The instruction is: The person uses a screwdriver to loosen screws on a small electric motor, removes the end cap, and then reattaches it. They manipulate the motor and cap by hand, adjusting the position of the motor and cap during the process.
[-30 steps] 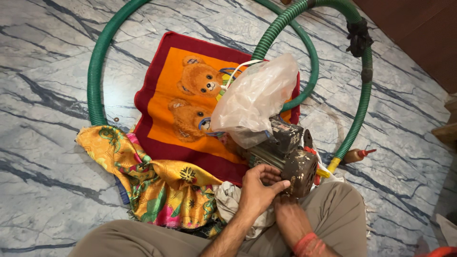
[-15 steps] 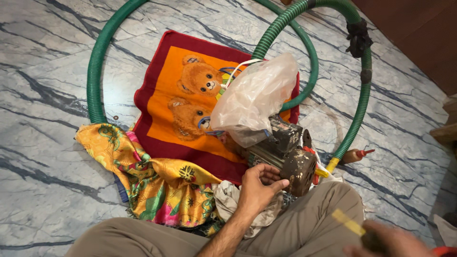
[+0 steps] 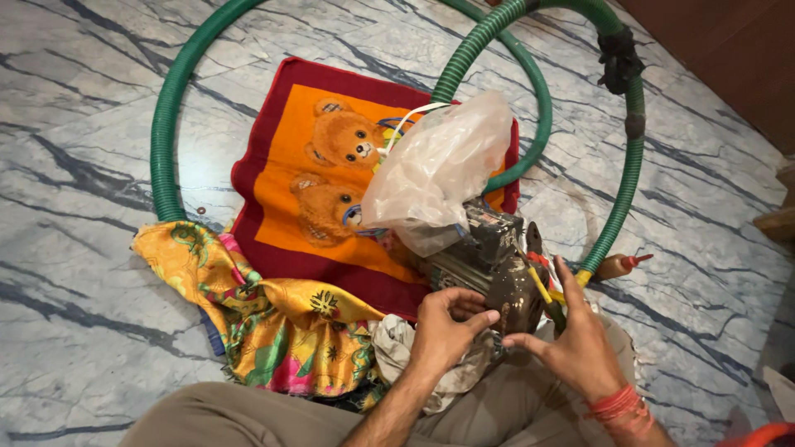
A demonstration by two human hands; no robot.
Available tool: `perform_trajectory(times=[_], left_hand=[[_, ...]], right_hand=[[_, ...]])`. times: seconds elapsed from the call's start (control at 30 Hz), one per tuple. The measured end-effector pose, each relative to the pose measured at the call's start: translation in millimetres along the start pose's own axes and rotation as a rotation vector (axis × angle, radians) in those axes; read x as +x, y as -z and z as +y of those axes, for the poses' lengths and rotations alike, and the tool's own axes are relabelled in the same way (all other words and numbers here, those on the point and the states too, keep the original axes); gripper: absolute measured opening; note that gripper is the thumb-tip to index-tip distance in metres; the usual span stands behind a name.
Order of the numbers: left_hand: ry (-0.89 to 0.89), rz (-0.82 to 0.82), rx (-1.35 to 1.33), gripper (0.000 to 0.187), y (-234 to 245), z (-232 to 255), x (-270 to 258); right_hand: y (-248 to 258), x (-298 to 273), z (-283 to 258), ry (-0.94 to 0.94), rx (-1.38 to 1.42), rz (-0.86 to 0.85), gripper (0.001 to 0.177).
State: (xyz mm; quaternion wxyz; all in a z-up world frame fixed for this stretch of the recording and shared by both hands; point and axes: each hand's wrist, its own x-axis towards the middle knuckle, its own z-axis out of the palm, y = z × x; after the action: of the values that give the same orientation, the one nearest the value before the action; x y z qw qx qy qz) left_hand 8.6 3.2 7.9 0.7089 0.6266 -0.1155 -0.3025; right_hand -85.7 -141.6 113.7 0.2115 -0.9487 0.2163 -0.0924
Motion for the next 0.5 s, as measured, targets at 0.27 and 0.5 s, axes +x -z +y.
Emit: perform_trajectory(times=[0.27, 0.5], left_hand=[[-0.013, -0.002, -0.031, 0.026, 1.2, 1.4, -0.9], [-0.025, 0.003, -0.027, 0.024, 2.6, 3.1, -1.6]], right_hand=[[1.3, 1.0, -0.7, -0.031, 0.096, -0.069, 0.123], [-0.8, 1.7, -2.9, 0.006, 0.054, -0.027, 0.121]])
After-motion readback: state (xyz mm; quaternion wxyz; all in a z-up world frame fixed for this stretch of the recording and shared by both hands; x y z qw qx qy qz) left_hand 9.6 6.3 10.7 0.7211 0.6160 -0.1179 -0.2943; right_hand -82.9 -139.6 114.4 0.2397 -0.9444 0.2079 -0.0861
